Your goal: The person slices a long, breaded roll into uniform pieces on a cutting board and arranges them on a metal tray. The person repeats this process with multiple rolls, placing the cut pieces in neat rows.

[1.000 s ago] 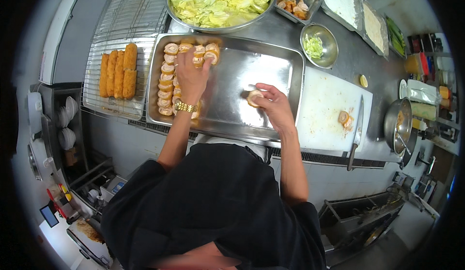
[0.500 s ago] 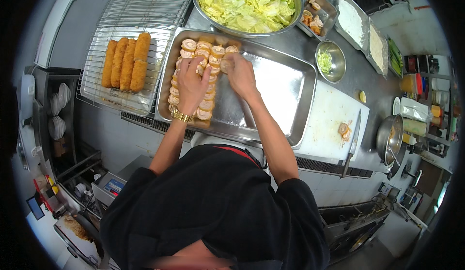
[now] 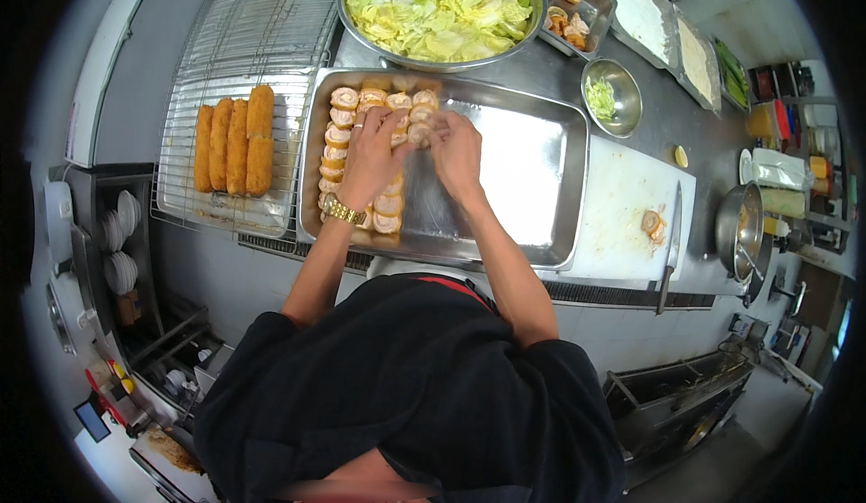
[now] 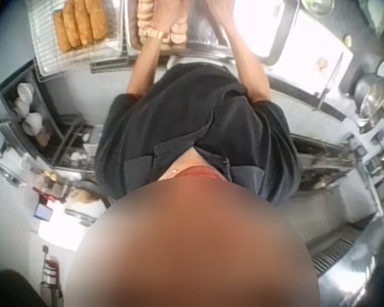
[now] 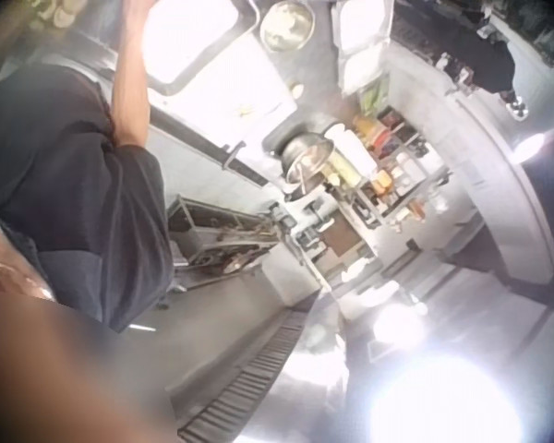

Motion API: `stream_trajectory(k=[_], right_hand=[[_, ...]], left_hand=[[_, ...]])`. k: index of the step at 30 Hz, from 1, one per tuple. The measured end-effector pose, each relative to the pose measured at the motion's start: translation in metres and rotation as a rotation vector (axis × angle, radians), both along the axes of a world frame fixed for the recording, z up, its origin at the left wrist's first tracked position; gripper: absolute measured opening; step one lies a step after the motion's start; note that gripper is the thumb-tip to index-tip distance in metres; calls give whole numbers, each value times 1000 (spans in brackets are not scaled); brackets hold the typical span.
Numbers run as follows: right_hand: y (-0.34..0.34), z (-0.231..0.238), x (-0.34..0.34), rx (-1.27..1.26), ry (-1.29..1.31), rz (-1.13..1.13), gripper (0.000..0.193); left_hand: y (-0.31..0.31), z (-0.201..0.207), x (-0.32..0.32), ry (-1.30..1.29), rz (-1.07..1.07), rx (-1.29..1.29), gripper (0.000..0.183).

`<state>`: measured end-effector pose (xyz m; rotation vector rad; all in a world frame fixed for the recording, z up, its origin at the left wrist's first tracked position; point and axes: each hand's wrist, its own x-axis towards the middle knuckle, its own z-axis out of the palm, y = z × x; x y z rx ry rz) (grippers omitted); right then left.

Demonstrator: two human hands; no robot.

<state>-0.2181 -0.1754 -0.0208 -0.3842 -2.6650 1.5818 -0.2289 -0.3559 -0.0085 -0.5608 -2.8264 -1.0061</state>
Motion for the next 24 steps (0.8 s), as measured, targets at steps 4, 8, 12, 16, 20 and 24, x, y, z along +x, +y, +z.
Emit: stream_trajectory(k=[4, 8, 12, 16, 20, 24], right_hand=[[-2, -9, 6, -68, -28, -45, 43], [-2, -10, 4, -252, -56, -47, 40], [24, 11, 25, -73, 3, -116, 36], [113, 36, 92, -37, 142, -289, 34], [260, 48, 142, 340, 114, -590, 35], [366, 49, 193, 968, -245, -428, 60]], left_hand=[[8, 7, -11, -3, -81, -141, 77], [16, 4, -23, -46, -155, -280, 83], [19, -5, -28, -93, -111, -387, 96], [28, -16, -33, 55, -159, -425, 98], [44, -18, -34, 185, -122, -404, 85], [61, -10, -23, 226, 13, -372, 75]])
